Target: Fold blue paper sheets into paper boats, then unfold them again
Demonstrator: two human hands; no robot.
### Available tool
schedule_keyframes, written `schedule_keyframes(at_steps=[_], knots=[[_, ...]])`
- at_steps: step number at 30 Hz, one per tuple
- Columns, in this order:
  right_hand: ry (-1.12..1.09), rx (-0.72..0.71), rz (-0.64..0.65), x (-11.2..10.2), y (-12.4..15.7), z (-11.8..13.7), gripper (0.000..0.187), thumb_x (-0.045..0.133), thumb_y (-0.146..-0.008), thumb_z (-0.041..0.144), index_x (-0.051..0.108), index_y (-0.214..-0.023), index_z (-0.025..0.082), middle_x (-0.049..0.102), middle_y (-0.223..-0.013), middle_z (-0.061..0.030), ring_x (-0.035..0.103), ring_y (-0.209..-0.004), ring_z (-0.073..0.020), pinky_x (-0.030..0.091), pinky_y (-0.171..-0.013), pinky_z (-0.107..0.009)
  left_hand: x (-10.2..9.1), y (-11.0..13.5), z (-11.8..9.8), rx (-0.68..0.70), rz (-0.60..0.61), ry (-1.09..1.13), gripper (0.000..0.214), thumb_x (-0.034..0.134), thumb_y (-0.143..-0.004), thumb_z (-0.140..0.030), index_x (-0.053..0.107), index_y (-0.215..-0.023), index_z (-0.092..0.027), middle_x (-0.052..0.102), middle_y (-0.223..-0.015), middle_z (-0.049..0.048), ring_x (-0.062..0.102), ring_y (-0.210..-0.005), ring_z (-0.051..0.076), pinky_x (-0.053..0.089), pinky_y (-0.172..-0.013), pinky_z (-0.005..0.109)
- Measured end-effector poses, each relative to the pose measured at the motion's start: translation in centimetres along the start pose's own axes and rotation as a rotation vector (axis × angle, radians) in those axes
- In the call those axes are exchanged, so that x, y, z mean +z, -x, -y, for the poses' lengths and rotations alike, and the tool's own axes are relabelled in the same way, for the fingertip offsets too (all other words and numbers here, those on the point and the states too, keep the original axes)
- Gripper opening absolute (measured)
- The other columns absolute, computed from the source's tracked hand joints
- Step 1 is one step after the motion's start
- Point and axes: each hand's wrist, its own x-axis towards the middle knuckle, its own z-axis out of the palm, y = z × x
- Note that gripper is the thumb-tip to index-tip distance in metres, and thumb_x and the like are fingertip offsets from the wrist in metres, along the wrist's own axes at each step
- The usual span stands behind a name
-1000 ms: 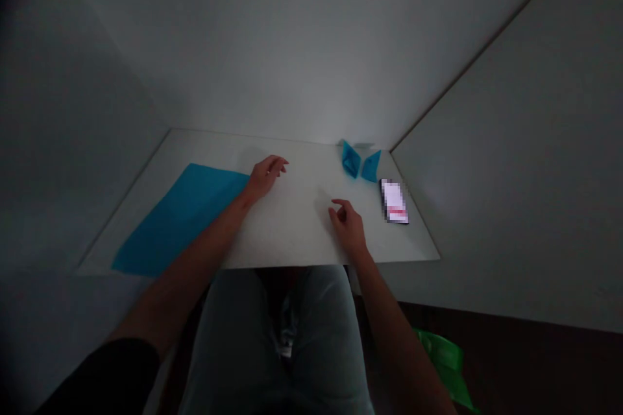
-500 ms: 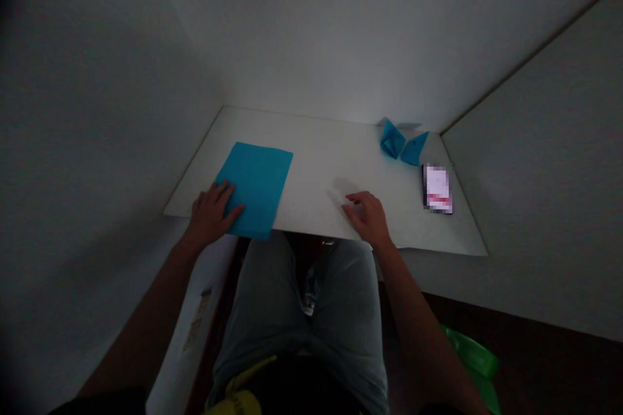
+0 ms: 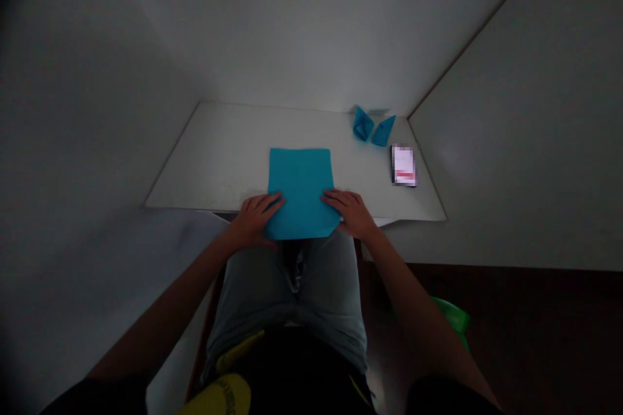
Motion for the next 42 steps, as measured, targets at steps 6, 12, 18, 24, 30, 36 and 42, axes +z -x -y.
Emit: schedule_keyframes(at_steps=[6,12,18,24,30,36,42], knots=[[-0.148,0.059,-0.086,-0.5,1.2,-0.2,0.043,0.050,-0.109,0.026,0.080,-0.138,0.031,0.073,-0.157,-0.0077,0.064,-0.149,-0.0324,0.043,-0.122,-0.056,0.7,0.3,1.7,0.036,-0.097,-0.004,0.091,0.081,-0.089,-0.017,0.050,-0.174,-0.027,0.039,-0.185,0.0124,0.036,-0.172,0.037,0.035,-0.137,0.055],[-0.358,0.200,-0.188,-0.6,-0.6,-0.1,0.034,0.047,-0.112,0.042,0.077,-0.110,0.026,0.085,-0.119,-0.0100,0.077,-0.120,-0.0320,0.053,-0.115,-0.050,-0.4,-3.6,3.0,-0.029,-0.246,0.244,0.050,0.067,-0.105,-0.051,0.076,-0.147,-0.026,0.075,-0.151,0.0140,0.067,-0.143,0.034,0.047,-0.125,0.053],[-0.498,0.541,-0.393,-0.1,-3.4,-0.8,0.039,0.042,-0.113,0.057,0.064,-0.114,0.025,0.076,-0.099,-0.0059,0.072,-0.090,-0.0252,0.059,-0.085,-0.036,-0.4,-6.8,3.4,-0.174,-0.338,0.381,0.055,0.055,-0.107,-0.062,0.062,-0.069,-0.023,0.066,-0.072,0.0045,0.062,-0.072,0.022,0.052,-0.081,0.038],[-0.439,0.434,-0.523,0.9,-4.3,-1.7,0.067,0.063,-0.098,0.036,0.050,-0.162,0.020,0.067,-0.150,-0.0191,0.069,-0.128,-0.0312,0.062,-0.104,-0.046,0.0,-7.1,1.7,-0.389,-0.503,0.333,0.042,0.077,-0.093,-0.041,0.072,-0.130,-0.020,0.074,-0.121,0.0127,0.070,-0.097,0.027,0.058,-0.096,0.043],[-0.106,0.309,-0.277,0.4,-4.5,-0.1,0.045,0.064,-0.103,0.028,0.074,-0.146,0.029,0.060,-0.172,-0.0087,0.050,-0.161,-0.0361,0.042,-0.128,-0.061,-0.2,-9.6,-3.5,-0.383,-0.447,0.097,0.051,0.058,-0.106,-0.031,0.068,-0.155,-0.024,0.063,-0.158,0.0192,0.057,-0.145,0.042,0.045,-0.121,0.062],[-0.162,0.345,-0.251,-0.3,-4.7,0.2,0.037,0.067,-0.108,0.034,0.076,-0.144,0.030,0.071,-0.159,-0.0083,0.060,-0.154,-0.0333,0.043,-0.126,-0.057,1.1,-12.9,-5.3,-0.373,-0.282,0.020,0.076,0.051,-0.112,-0.060,0.047,-0.175,-0.017,0.042,-0.182,0.0206,0.035,-0.170,0.044,0.025,-0.138,0.068],[-0.118,0.254,-0.217,0.0,-4.9,0.3,0.041,0.053,-0.117,0.031,0.070,-0.155,0.032,0.062,-0.170,-0.0029,0.048,-0.166,-0.0305,0.041,-0.127,-0.057,0.0,-13.1,-1.4,-0.147,-0.114,-0.029,0.076,0.052,-0.113,-0.055,0.040,-0.179,-0.019,0.031,-0.188,0.0152,0.023,-0.178,0.037,0.015,-0.146,0.059]])
